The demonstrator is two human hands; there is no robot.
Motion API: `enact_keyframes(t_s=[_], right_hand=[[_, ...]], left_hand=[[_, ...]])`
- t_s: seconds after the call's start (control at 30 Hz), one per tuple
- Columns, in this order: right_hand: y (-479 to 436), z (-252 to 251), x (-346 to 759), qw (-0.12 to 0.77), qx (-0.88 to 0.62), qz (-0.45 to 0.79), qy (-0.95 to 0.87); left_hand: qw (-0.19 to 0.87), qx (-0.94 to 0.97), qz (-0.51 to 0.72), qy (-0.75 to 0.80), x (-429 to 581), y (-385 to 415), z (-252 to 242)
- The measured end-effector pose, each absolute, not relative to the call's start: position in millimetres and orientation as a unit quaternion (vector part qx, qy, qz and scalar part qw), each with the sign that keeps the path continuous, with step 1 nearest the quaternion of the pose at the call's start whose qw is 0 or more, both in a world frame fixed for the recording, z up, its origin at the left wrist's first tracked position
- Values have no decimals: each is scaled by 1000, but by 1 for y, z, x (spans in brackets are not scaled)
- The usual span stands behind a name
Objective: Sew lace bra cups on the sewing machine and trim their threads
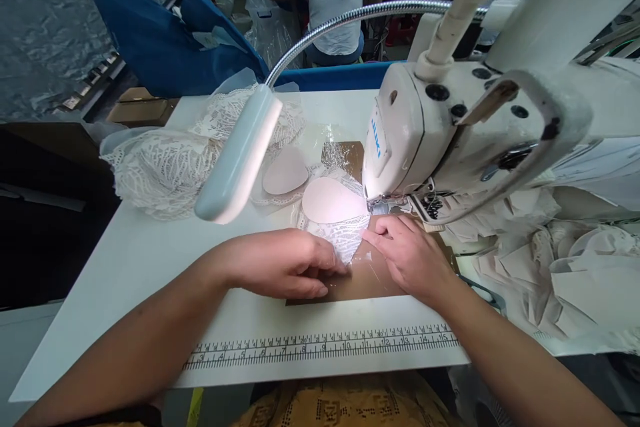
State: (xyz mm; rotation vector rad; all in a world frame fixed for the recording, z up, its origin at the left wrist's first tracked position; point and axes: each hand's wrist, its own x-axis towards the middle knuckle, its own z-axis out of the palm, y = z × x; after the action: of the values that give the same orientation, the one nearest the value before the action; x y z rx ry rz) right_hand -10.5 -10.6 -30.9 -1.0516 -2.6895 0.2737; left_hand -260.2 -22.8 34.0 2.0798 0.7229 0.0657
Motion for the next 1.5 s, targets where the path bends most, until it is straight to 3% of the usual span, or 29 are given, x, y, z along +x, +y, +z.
enact_keyframes(t_s=[0.1,0.2,0.27,0.4,1.1,1.5], right_hand=[[-11,-29,-11,120,-366,109,-916],[-11,-28,-10,108,-372,123,-914],[-12,-28,-10,102,-372,122,-915],[-14,-30,-8,107,-368,115,-916],[-12,-30,-14,89,-453,51,-885],[-14,-33,3,119,-302,117,-938]], left_hand=[[430,846,91,302,-255,-19,34],[266,882,169,349,-247,-10,18],[187,905,181,335,-242,-4,1],[127,930,152,311,-239,-1,-26],[47,921,97,374,-226,-7,-26],[129,927,174,305,-245,-7,-27]])
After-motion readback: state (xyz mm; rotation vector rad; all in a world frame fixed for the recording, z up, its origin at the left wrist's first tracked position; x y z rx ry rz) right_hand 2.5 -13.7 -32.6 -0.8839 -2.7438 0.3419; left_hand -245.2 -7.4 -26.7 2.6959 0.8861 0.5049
